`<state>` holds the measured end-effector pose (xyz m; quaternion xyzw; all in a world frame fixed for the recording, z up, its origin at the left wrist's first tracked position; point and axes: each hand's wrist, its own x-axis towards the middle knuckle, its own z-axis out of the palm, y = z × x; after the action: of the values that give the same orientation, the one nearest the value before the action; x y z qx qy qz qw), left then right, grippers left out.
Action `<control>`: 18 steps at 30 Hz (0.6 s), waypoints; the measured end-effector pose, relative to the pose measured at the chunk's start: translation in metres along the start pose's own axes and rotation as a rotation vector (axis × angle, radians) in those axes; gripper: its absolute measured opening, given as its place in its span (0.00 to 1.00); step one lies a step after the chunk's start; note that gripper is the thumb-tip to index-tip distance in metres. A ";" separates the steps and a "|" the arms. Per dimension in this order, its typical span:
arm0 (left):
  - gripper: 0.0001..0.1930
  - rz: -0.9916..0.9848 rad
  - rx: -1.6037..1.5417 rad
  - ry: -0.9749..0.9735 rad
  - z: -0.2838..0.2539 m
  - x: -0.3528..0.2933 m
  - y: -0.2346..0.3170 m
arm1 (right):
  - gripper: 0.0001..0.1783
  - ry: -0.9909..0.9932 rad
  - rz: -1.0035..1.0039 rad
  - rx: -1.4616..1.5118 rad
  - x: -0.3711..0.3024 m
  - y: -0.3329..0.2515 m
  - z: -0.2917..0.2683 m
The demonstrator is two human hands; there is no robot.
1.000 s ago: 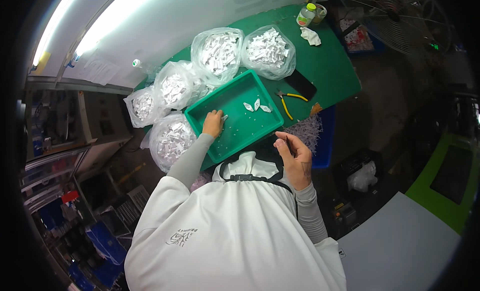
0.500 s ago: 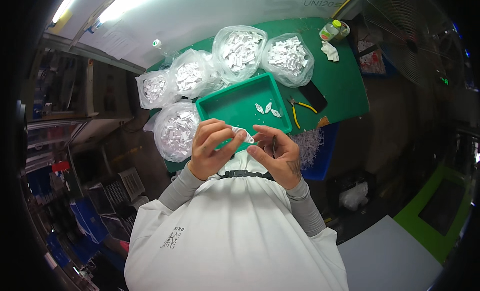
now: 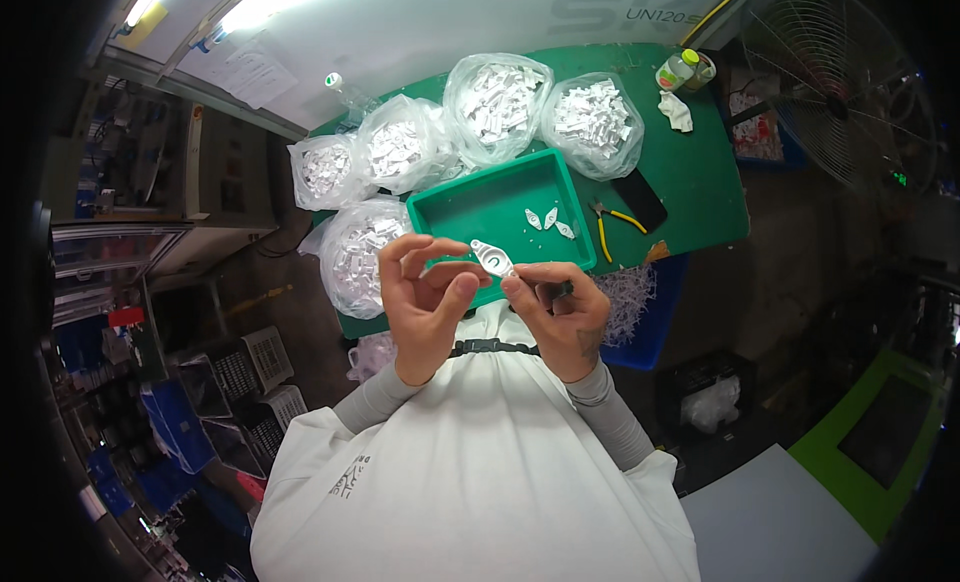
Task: The person assembles small white plastic lighting components by hand at a factory workstation.
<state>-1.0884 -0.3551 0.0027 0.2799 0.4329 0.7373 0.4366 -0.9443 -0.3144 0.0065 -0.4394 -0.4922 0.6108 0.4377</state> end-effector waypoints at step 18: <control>0.12 -0.432 0.214 -0.276 -0.019 0.024 0.023 | 0.13 -0.218 -0.149 0.097 0.007 -0.003 -0.010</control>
<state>-1.1242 -0.3467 0.0153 0.3234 0.4943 0.5322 0.6065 -0.9359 -0.3049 0.0078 -0.3109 -0.5382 0.6437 0.4464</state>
